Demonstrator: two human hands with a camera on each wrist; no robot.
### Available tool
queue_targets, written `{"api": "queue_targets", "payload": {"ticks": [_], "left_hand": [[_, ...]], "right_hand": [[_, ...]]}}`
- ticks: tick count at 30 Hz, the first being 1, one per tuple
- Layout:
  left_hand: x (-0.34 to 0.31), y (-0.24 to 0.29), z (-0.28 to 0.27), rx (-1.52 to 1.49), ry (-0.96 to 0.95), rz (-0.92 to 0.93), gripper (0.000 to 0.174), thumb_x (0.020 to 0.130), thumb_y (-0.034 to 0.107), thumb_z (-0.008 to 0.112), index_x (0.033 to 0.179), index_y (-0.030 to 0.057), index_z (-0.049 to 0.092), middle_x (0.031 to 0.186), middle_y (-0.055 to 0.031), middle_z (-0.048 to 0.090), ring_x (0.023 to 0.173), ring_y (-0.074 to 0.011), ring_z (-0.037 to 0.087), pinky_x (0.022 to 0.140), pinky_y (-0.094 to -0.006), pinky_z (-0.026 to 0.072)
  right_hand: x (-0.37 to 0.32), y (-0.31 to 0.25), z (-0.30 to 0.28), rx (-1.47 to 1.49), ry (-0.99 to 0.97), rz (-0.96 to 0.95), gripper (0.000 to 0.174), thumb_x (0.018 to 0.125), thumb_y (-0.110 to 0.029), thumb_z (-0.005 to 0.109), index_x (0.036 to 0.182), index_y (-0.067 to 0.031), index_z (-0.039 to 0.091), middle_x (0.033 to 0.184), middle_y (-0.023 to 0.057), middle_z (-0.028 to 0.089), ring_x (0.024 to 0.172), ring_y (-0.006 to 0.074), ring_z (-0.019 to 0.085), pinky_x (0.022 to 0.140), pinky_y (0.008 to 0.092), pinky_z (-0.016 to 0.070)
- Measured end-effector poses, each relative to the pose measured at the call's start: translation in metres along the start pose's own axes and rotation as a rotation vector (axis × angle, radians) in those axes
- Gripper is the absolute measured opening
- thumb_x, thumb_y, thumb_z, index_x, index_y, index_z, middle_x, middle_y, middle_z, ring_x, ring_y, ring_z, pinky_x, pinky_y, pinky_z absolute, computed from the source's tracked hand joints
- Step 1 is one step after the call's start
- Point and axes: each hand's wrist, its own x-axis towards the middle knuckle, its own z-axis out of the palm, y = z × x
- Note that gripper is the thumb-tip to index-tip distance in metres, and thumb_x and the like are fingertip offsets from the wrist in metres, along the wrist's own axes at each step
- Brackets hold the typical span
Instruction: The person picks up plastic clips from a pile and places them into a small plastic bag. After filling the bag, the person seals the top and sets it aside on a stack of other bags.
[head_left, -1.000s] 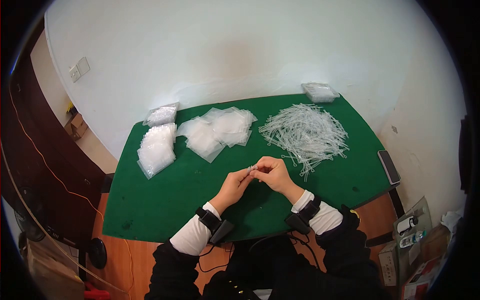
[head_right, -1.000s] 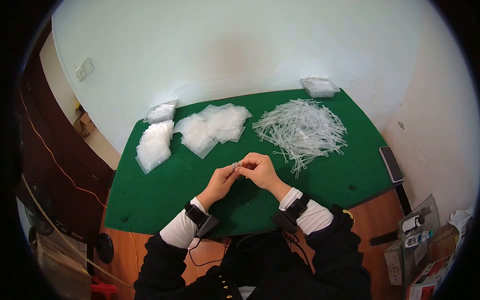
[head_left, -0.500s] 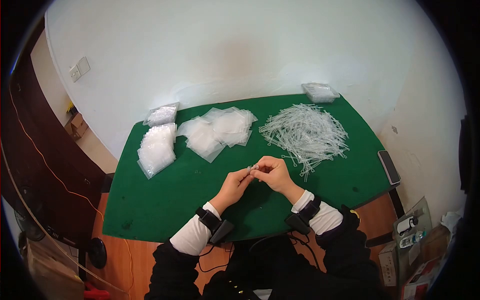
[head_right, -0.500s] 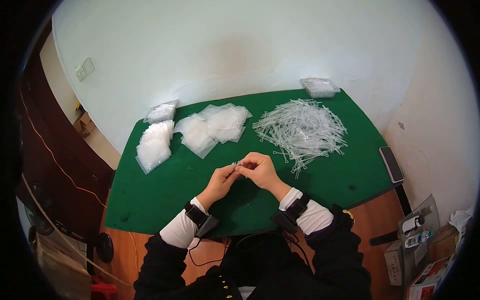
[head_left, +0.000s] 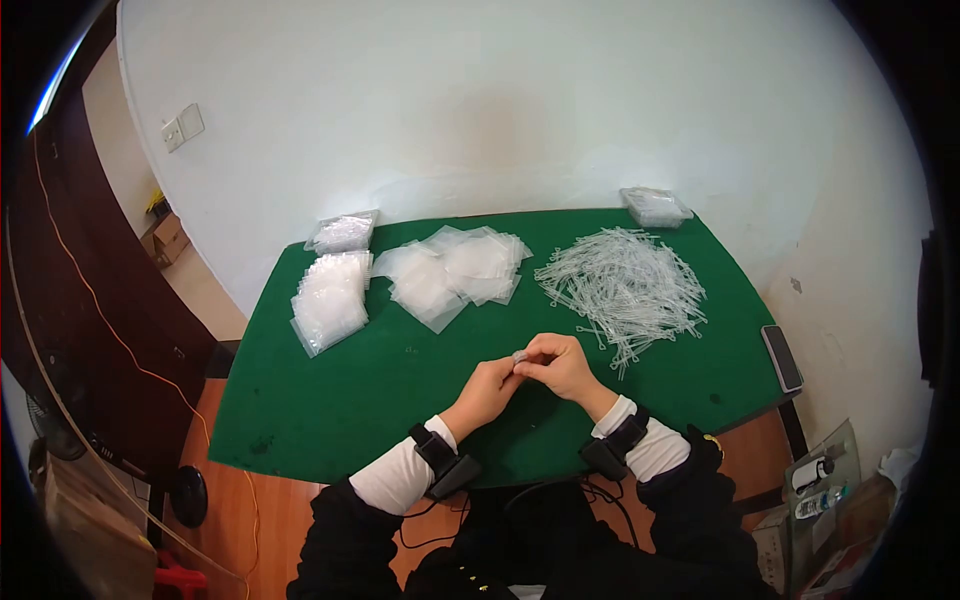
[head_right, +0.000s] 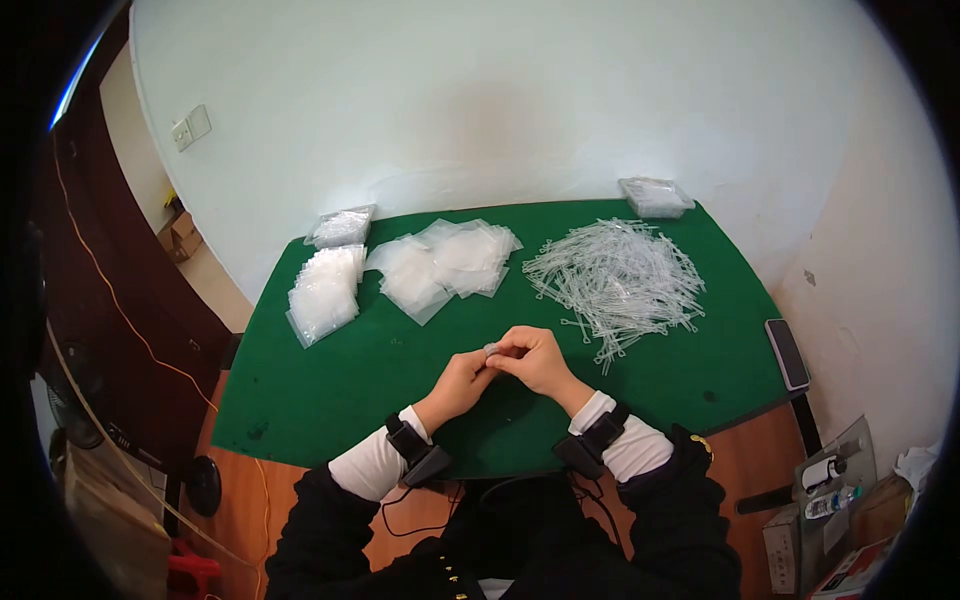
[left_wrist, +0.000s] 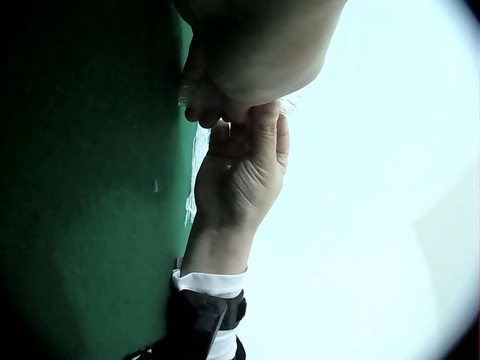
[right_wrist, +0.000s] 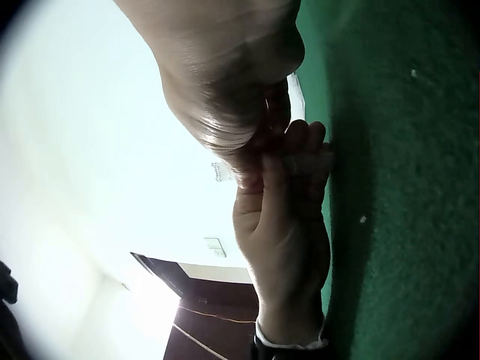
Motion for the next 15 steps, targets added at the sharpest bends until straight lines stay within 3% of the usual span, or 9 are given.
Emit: {"api": "queue_targets", "payload": {"ticks": [3,7,11,14,15], "left_hand": [[0.002,-0.004,0.002,0.002,0.004,0.002,0.015,0.085,0.009,0.051,0.093,-0.0031,0.056,0.074,-0.0125,0.060,0.067,-0.0142,0.056,0.064,-0.0278,0.0453],[0.001,-0.007,0.001,-0.014,-0.009,-0.011,0.013,0.084,0.009,0.050,0.088,-0.0026,0.056,0.078,-0.0145,0.061,0.071,-0.0244,0.060,0.064,-0.0303,0.0459],[0.004,-0.008,-0.008,-0.217,-0.060,-0.087,0.013,0.085,0.008,0.049,0.089,-0.0015,0.058,0.080,-0.0099,0.062,0.073,-0.0180,0.060,0.066,-0.0284,0.0461],[0.012,-0.018,-0.024,-0.307,0.049,-0.122,0.015,0.086,0.006,0.047,0.092,-0.0034,0.057,0.087,-0.0058,0.061,0.081,-0.0127,0.057,0.073,-0.0254,0.0456],[0.015,-0.023,-0.034,-0.304,0.048,-0.122,0.015,0.086,0.006,0.047,0.092,-0.0034,0.057,0.087,-0.0058,0.061,0.081,-0.0127,0.057,0.073,-0.0254,0.0456]], "right_hand": [[0.000,0.000,-0.001,0.044,-0.004,0.062,0.011,0.067,-0.001,0.070,0.075,0.0001,0.062,0.067,-0.0005,0.055,0.057,0.0044,0.049,0.050,0.0182,0.0378],[0.005,-0.006,-0.003,0.187,0.022,0.217,0.008,0.071,-0.005,0.068,0.077,-0.0009,0.064,0.066,-0.0003,0.058,0.059,0.0040,0.051,0.050,0.0185,0.0390],[0.043,0.010,-0.009,-0.001,0.113,0.256,0.014,0.073,-0.012,0.066,0.083,-0.0023,0.064,0.067,0.0034,0.061,0.057,0.0075,0.054,0.049,0.0216,0.0413],[0.074,0.019,0.004,-0.510,-0.104,-0.016,0.017,0.072,-0.018,0.064,0.082,-0.0044,0.064,0.070,0.0073,0.062,0.062,0.0159,0.057,0.055,0.0287,0.0446],[0.082,0.022,0.011,-0.508,-0.102,-0.018,0.017,0.072,-0.018,0.064,0.082,-0.0044,0.064,0.070,0.0073,0.062,0.062,0.0159,0.057,0.055,0.0287,0.0446]]}}
